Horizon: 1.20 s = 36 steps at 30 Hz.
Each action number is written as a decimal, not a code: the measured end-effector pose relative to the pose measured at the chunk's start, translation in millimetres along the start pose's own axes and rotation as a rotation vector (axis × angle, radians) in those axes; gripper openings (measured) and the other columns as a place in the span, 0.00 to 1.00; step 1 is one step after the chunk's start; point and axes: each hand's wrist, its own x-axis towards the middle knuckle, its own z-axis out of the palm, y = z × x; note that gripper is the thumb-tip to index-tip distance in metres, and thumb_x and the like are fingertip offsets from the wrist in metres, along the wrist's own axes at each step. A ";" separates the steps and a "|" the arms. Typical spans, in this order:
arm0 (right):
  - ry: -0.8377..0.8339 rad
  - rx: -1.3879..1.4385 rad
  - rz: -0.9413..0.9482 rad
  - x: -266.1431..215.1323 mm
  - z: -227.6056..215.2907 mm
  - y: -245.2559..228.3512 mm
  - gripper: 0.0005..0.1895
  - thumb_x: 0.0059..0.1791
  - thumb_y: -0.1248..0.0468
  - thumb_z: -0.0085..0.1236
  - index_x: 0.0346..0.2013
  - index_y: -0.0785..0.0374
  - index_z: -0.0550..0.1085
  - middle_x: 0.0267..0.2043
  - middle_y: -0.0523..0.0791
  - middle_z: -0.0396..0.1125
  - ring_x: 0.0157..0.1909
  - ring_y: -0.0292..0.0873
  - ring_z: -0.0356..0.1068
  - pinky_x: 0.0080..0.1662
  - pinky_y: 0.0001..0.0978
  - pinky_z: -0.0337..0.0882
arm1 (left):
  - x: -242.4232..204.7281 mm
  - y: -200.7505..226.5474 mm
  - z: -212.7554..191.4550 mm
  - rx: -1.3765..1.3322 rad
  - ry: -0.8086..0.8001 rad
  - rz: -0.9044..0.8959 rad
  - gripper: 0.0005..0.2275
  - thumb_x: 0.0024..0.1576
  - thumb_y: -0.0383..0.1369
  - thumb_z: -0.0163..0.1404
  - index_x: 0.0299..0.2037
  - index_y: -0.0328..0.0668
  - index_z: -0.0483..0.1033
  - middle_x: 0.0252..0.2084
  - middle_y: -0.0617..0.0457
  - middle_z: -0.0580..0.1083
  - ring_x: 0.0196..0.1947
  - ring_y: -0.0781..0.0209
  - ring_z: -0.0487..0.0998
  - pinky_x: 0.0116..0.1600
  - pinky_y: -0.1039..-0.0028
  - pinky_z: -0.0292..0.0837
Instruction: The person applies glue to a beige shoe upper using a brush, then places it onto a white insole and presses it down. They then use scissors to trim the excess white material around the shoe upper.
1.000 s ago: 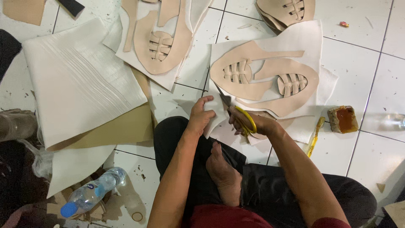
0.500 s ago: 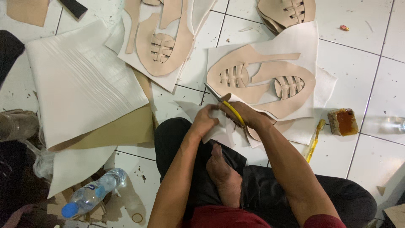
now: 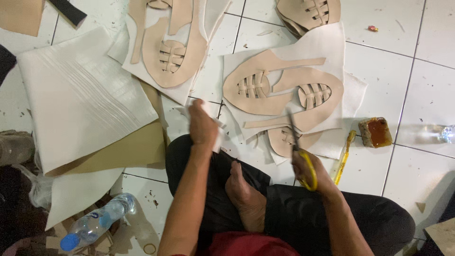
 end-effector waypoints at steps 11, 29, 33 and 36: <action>0.733 0.460 0.332 -5.0 1.4 24.0 0.12 0.53 0.53 0.42 0.36 0.60 0.63 0.23 0.41 0.58 0.21 0.37 0.59 0.28 0.24 0.61 | 51.5 11.1 66.0 -0.273 0.056 0.109 0.24 0.56 0.35 0.45 0.58 0.30 0.52 0.55 0.28 0.58 0.56 0.33 0.62 0.58 0.51 0.57; 0.767 0.353 0.060 1.4 -3.7 41.5 0.21 0.53 0.49 0.48 0.25 0.62 0.65 0.11 0.41 0.54 0.11 0.35 0.58 0.18 0.23 0.63 | 15.7 134.7 -2.5 -0.397 -0.032 0.733 0.11 0.60 0.35 0.38 0.51 0.46 0.66 0.32 0.42 0.74 0.36 0.42 0.77 0.41 0.58 0.70; 0.736 0.403 0.178 -11.1 1.7 14.1 0.19 0.50 0.47 0.47 0.28 0.58 0.63 0.16 0.38 0.53 0.15 0.31 0.52 0.20 0.23 0.60 | 16.7 137.2 -58.0 -0.645 0.084 0.718 0.12 0.59 0.34 0.41 0.51 0.42 0.65 0.41 0.55 0.72 0.39 0.67 0.74 0.47 0.77 0.71; 0.749 0.389 0.189 -9.8 4.2 11.9 0.19 0.50 0.47 0.47 0.27 0.58 0.62 0.17 0.38 0.51 0.15 0.31 0.51 0.20 0.24 0.58 | 20.6 123.6 -101.9 -0.861 0.285 0.644 0.05 0.57 0.36 0.45 0.36 0.46 0.67 0.33 0.58 0.68 0.35 0.69 0.69 0.41 0.78 0.69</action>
